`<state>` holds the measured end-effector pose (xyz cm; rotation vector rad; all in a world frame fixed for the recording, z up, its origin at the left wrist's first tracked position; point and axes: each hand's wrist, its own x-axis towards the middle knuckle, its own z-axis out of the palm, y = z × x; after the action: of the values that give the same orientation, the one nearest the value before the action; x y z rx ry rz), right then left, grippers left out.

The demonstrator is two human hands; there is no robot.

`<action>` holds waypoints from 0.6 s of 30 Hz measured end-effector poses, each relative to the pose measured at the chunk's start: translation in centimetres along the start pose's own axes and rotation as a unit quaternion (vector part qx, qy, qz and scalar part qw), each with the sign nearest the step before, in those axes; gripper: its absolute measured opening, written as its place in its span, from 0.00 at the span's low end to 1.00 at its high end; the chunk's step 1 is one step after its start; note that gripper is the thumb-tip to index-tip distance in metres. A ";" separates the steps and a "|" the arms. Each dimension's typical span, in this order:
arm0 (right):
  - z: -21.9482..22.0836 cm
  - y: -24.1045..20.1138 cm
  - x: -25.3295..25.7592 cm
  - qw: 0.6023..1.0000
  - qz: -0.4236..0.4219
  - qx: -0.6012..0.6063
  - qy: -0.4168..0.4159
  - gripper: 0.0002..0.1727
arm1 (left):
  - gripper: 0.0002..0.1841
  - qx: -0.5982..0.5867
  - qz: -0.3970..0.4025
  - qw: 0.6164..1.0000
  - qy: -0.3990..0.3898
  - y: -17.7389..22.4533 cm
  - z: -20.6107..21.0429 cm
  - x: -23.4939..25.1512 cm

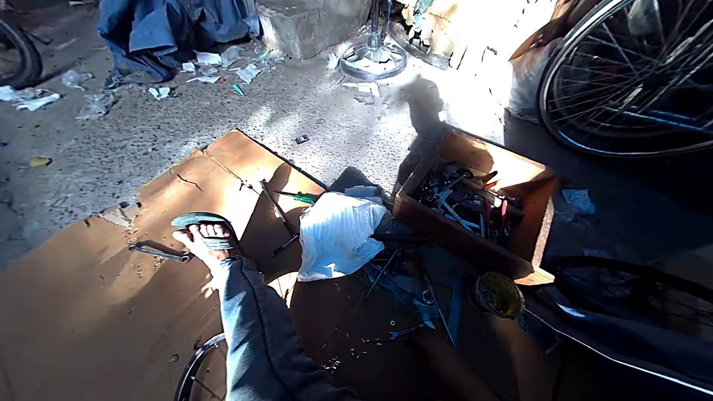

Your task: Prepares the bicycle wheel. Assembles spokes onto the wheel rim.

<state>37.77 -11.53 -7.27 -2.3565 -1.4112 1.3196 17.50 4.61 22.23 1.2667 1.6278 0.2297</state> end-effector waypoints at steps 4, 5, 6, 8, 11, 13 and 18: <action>0.7 -4.3 1.5 0.993 -0.091 0.070 -0.008 0.18 | 0.20 0.136 0.206 0.967 -0.059 2.2 -0.7 1.0; -0.1 -6.0 1.4 0.988 -0.113 0.106 0.020 0.18 | 0.20 0.169 0.153 0.973 -0.039 -0.5 -1.1 2.7; -1.4 -7.7 1.1 0.979 -0.138 0.135 0.066 0.17 | 0.21 0.195 0.129 0.972 -0.017 -6.1 -1.3 5.5; -5.0 -11.3 -0.1 0.938 -0.218 0.175 0.203 0.16 | 0.18 0.250 0.167 0.954 -0.018 -18.5 -1.4 11.4; -10.6 -17.1 -2.6 0.835 -0.368 0.212 0.351 0.14 | 0.18 0.281 0.183 0.940 -0.059 -24.3 -1.3 14.6; -12.4 -20.6 -4.2 0.834 -0.408 0.174 0.328 0.14 | 0.17 0.275 0.195 0.939 -0.059 -24.4 -1.3 14.9; -6.6 -26.5 -2.1 0.942 -0.315 -0.076 0.086 0.17 | 0.18 0.260 0.195 0.945 -0.039 -24.1 -1.4 14.8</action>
<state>24.15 4.09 10.66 -1.7771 -2.0212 0.8300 2.63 6.81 -1.73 1.9780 1.4006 -0.0168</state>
